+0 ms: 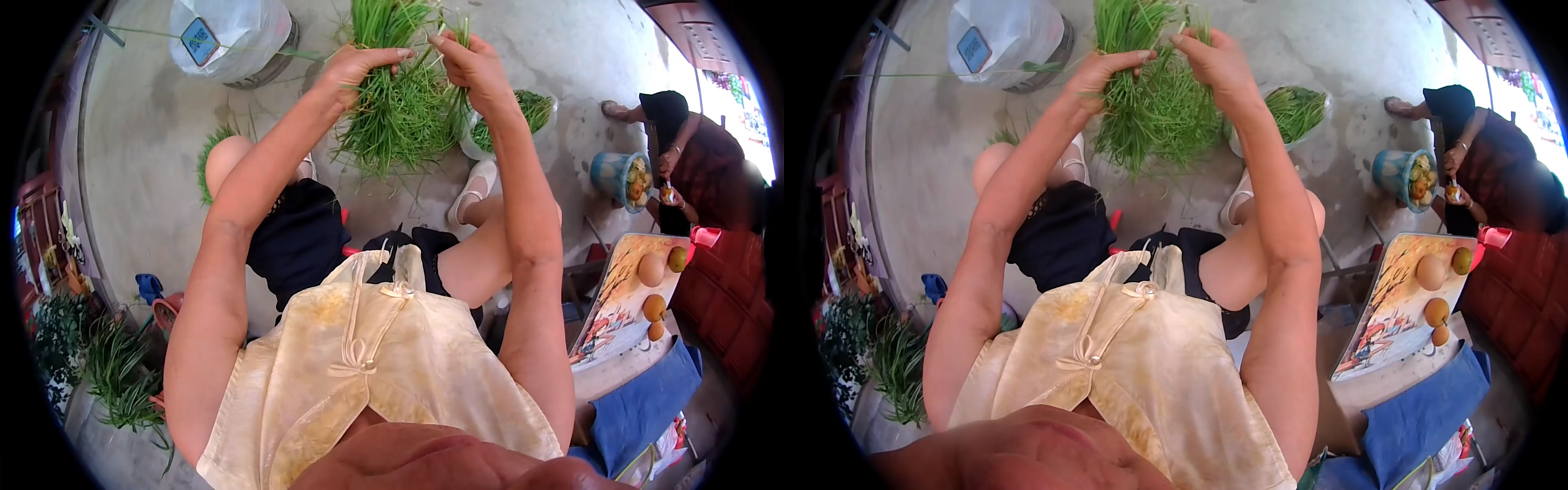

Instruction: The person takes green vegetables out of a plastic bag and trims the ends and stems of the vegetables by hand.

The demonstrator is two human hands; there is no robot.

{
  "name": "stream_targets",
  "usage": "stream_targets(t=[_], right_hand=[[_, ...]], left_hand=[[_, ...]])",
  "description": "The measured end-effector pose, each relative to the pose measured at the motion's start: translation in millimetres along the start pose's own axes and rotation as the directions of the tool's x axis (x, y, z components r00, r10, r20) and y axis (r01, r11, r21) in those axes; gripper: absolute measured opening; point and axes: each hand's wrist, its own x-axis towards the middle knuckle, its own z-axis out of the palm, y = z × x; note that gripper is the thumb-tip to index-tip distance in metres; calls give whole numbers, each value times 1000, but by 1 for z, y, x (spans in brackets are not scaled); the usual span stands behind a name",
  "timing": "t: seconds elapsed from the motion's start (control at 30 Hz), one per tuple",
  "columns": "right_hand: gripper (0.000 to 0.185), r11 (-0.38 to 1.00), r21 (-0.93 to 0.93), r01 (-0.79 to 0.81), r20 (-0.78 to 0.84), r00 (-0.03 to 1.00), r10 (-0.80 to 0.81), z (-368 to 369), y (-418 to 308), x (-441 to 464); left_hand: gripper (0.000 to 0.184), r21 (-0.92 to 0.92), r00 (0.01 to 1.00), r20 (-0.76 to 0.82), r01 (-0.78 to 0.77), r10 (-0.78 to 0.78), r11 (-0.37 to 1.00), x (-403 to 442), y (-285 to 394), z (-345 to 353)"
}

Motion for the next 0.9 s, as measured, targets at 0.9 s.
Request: stream_targets(t=[0.9], right_hand=[[21,596,-653,467,148,850,-505,49,7,-7]], left_hand=[[46,185,905,-6,-417,425,890,98,-74,-45]])
